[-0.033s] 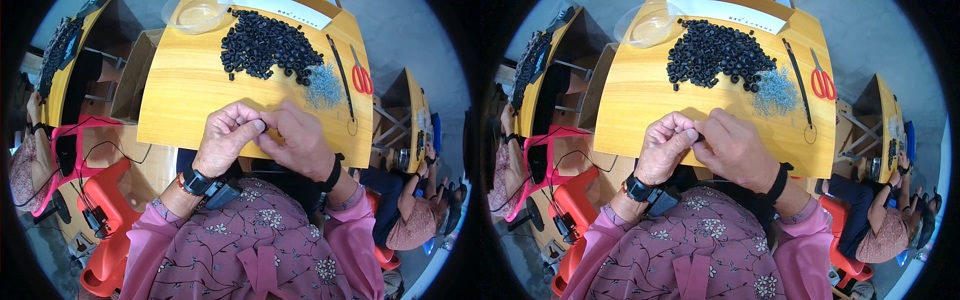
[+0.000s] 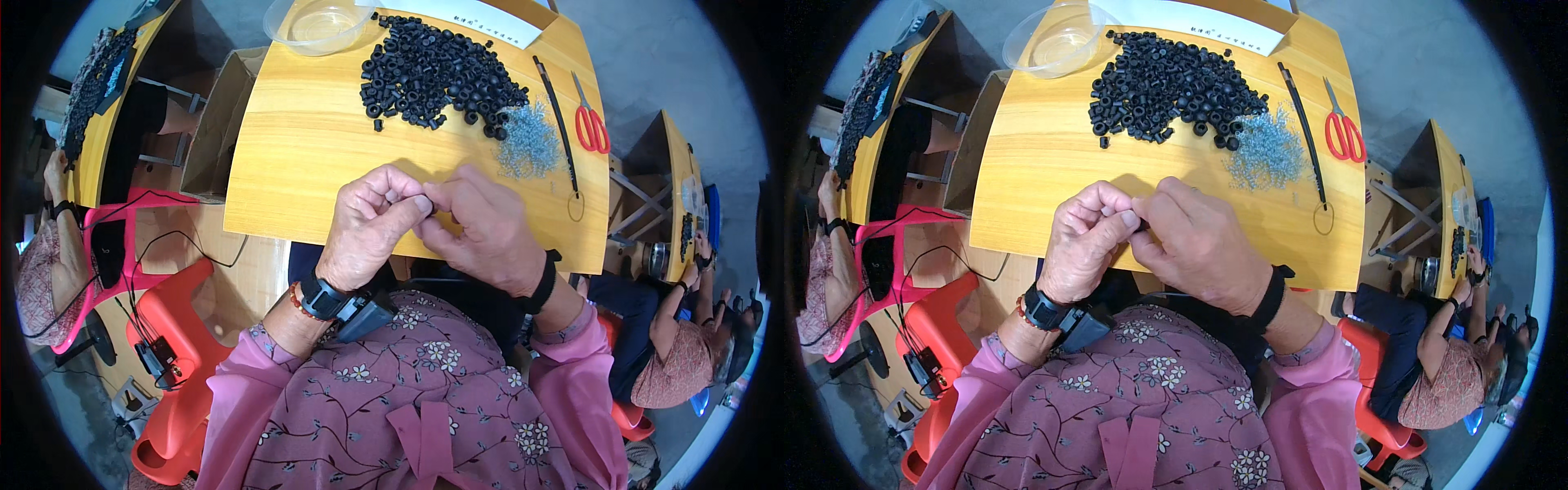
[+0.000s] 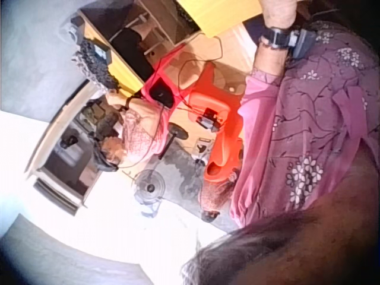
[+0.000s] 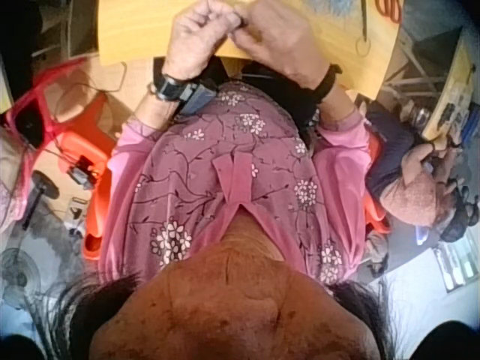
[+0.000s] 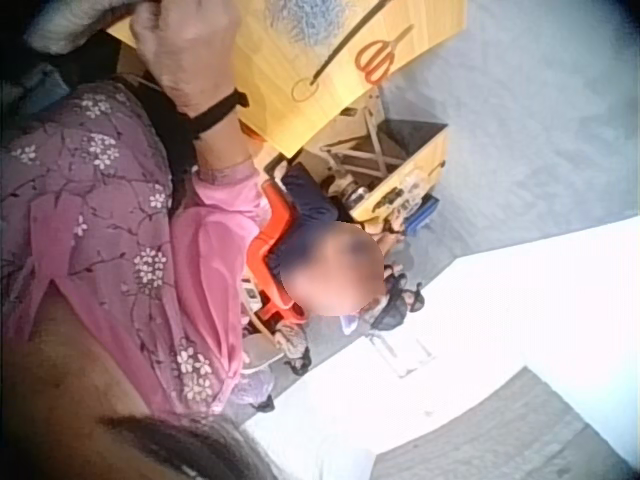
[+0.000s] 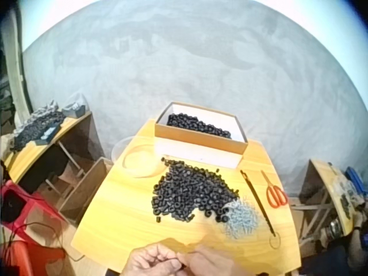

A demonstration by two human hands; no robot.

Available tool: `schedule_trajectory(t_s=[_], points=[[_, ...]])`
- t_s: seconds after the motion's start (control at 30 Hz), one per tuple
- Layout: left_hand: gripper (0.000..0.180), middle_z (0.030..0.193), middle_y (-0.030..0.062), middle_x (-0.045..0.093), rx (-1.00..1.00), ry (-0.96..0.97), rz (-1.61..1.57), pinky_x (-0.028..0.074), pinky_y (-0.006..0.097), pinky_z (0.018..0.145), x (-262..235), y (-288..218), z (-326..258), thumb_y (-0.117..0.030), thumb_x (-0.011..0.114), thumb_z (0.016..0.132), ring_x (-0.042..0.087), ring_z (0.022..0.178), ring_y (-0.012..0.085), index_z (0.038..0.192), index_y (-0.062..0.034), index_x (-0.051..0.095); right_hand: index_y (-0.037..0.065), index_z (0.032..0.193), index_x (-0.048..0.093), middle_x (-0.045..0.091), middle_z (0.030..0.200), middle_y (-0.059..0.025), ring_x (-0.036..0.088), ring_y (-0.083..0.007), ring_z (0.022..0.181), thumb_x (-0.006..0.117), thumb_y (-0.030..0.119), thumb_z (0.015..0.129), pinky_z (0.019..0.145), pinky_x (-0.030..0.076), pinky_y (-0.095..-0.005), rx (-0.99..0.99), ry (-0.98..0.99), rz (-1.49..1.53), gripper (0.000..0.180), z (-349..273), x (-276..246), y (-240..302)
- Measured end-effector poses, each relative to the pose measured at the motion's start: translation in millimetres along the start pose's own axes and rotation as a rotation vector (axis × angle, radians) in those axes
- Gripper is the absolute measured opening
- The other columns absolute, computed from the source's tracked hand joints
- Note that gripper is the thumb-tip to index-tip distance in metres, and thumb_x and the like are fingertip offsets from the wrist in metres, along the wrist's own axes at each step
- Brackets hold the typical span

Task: Manually assemble small black plastic components by hand.

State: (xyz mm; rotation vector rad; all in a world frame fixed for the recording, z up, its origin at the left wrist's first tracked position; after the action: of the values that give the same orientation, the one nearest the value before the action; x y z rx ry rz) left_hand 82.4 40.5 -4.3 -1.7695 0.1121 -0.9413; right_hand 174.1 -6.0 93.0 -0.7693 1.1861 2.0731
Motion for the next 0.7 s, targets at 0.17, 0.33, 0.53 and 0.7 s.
schedule_trajectory(t_s=[0.17, 0.33, 0.53, 0.7], points=[[0.002, 0.086, 0.0039, 0.068, 0.059, -0.063, 0.074, 0.051, 0.022, 0.066, -3, -5, -3, 0.0, 0.061, 0.094, 0.061, 0.073, 0.0061, 0.093, 0.0, 0.062, 0.004, 0.093, 0.057, 0.053, 0.079, -0.0104, 0.059, -0.0286, 0.067, 0.074, 0.006, 0.075, 0.056, 0.048, -0.0391, 0.012, 0.009, -0.003, 0.025, 0, 5, 1], [0.003, 0.084, 0.0048, 0.067, 0.029, -0.065, 0.047, 0.05, 0.022, 0.063, -4, -4, 2, 0.0, 0.06, 0.093, 0.061, 0.07, 0.0072, 0.092, 0.0008, 0.062, 0.004, 0.098, 0.06, 0.053, 0.08, -0.0097, 0.061, -0.0279, 0.07, 0.076, 0.009, 0.076, 0.057, 0.049, -0.0385, 0.095, 0.028, 0.03, 0.027, 1, 5, -7], [0.004, 0.086, 0.0059, 0.068, -0.01, -0.022, 0.016, 0.051, 0.024, 0.066, -3, -1, 3, -0.002, 0.061, 0.094, 0.062, 0.071, 0.0095, 0.094, 0.0023, 0.063, 0.004, 0.094, 0.06, 0.053, 0.079, -0.0086, 0.06, -0.0261, 0.067, 0.077, 0.011, 0.076, 0.055, 0.049, -0.0375, -0.002, 0.012, -0.049, 0.026, -2, 1, -2], [0.009, 0.088, 0.0067, 0.068, -0.023, -0.009, -0.048, 0.052, 0.025, 0.071, 2, 0, 5, -0.005, 0.061, 0.096, 0.063, 0.074, 0.0107, 0.099, 0.0027, 0.063, 0.004, 0.087, 0.058, 0.052, 0.077, -0.0084, 0.059, -0.0254, 0.064, 0.077, 0.012, 0.075, 0.053, 0.048, -0.0368, -0.009, 0.012, -0.058, 0.024, 1, -4, -8]])
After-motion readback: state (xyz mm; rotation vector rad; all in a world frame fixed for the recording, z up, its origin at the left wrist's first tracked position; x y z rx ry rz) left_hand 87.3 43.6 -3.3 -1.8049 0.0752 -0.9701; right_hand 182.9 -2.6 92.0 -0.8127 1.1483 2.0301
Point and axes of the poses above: each hand's wrist, its own z-axis towards the middle knuckle, its own x-axis out of the palm, y = z × x, the point moved 9 cm from there along z, towards the middle knuckle
